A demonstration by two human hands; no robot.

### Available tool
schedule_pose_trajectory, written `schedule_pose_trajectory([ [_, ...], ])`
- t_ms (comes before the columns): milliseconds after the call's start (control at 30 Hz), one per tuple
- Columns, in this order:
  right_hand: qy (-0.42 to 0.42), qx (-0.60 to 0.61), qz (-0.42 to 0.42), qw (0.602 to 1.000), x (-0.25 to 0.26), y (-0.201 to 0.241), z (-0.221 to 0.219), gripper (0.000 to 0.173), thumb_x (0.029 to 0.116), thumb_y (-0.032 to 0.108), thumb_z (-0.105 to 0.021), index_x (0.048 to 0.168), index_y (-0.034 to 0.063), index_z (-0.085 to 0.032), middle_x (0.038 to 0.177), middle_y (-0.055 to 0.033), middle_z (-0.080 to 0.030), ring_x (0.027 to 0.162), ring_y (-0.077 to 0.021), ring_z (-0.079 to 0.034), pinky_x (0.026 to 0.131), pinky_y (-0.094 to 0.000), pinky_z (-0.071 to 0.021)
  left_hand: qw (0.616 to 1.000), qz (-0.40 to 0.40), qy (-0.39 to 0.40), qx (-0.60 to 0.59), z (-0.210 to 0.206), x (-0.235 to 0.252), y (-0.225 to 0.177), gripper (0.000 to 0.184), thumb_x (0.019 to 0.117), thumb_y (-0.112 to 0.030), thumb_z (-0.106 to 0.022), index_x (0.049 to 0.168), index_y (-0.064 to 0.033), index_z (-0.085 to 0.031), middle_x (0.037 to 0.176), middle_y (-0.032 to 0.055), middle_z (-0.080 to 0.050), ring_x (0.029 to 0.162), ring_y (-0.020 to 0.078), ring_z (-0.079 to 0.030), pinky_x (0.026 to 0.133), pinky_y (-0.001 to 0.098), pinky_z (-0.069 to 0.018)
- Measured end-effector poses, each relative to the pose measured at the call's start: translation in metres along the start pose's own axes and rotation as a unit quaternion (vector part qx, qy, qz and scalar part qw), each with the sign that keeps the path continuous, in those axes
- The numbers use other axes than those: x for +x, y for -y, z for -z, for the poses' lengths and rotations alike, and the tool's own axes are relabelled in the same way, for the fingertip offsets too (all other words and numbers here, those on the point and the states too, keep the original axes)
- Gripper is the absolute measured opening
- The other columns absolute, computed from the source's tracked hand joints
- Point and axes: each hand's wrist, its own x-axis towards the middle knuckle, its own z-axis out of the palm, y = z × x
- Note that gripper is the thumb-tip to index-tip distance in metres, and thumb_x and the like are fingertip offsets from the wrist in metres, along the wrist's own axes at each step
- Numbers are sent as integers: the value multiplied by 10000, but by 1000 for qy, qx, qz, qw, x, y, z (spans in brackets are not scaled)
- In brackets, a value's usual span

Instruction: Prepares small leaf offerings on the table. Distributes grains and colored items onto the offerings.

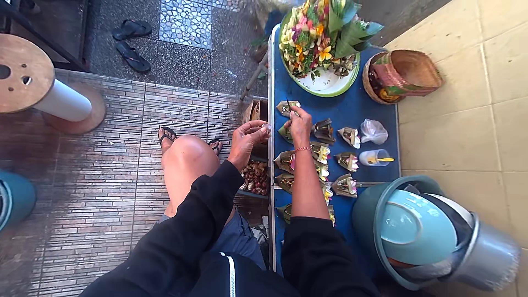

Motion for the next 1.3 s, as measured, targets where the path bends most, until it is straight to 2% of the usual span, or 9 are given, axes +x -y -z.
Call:
schedule_pose_trajectory([
  [133, 18, -22, -11, 1000, 13, -1, -4, 387, 1103, 187, -399, 1399, 133, -642, 990, -147, -707, 727, -209, -628, 737, -429, -516, 1000, 10, -3, -12, -1, 0, -1, 182, 946, 16, -674, 1123, 54, -660, 945, 120, -718, 789, 151, -710, 784, 279, -605],
  [233, 25, -37, -16, 999, 14, 1, -4, 402, 1100, 196, -376, 1386, 144, -653, 955, -137, -706, 725, -222, -615, 740, -457, -495, 1000, 13, -6, -10, -2, -1, -1, 201, 929, 29, -691, 1125, 58, -657, 959, 116, -717, 802, 147, -711, 803, 279, -604],
  [433, 46, -82, -24, 995, 18, 7, 0, 417, 1091, 231, -383, 1404, 150, -647, 1001, -157, -728, 849, -287, -657, 810, -538, -484, 1000, 6, -5, 5, 0, 2, 4, 208, 902, 45, -713, 1107, 62, -679, 952, 119, -716, 829, 155, -709, 833, 298, -603],
  [667, 79, -106, -15, 991, 26, 12, 4, 408, 1087, 215, -404, 1419, 211, -642, 1050, -145, -728, 827, -275, -656, 791, -533, -489, 1000, 11, -4, 0, -2, 0, 2, 174, 926, 23, -696, 1094, 69, -695, 960, 124, -725, 816, 152, -709, 814, 285, -602],
  [767, 85, -102, -14, 991, 28, 13, 7, 407, 1083, 203, -419, 1431, 218, -629, 1042, -137, -738, 810, -263, -664, 766, -511, -496, 1000, 12, -5, -3, -3, 0, 2, 176, 928, 24, -693, 1097, 70, -694, 951, 122, -724, 810, 150, -709, 806, 284, -604],
  [867, 84, -79, -18, 993, 28, 14, 10, 397, 1083, 196, -426, 1412, 223, -646, 1004, -123, -737, 730, -218, -637, 699, -449, -487, 1000, 15, -9, -9, -3, 0, 1, 184, 927, 28, -692, 1106, 66, -675, 955, 126, -718, 813, 160, -714, 802, 287, -608],
  [1033, 90, -39, -31, 995, 28, 12, 13, 402, 1089, 228, -411, 1422, 169, -627, 1012, -120, -710, 654, -169, -566, 629, -380, -461, 1000, 17, -9, -22, -5, -1, 2, 180, 916, 36, -703, 1087, 62, -653, 964, 143, -727, 812, 175, -729, 807, 295, -615],
  [1167, 96, -29, -48, 994, 30, 14, 13, 382, 1090, 226, -423, 1395, 175, -647, 874, -79, -694, 566, -117, -501, 546, -305, -403, 999, 20, -12, -28, -5, -1, 2, 180, 910, 45, -706, 1083, 70, -662, 957, 145, -731, 815, 183, -731, 813, 301, -615],
  [1300, 82, -10, -45, 996, 31, 15, 17, 385, 1102, 230, -415, 1407, 146, -634, 795, -59, -680, 541, -96, -482, 528, -286, -390, 999, 19, -12, -29, -6, -1, 2, 171, 916, 47, -696, 1082, 78, -663, 967, 153, -728, 829, 188, -732, 820, 302, -615],
])
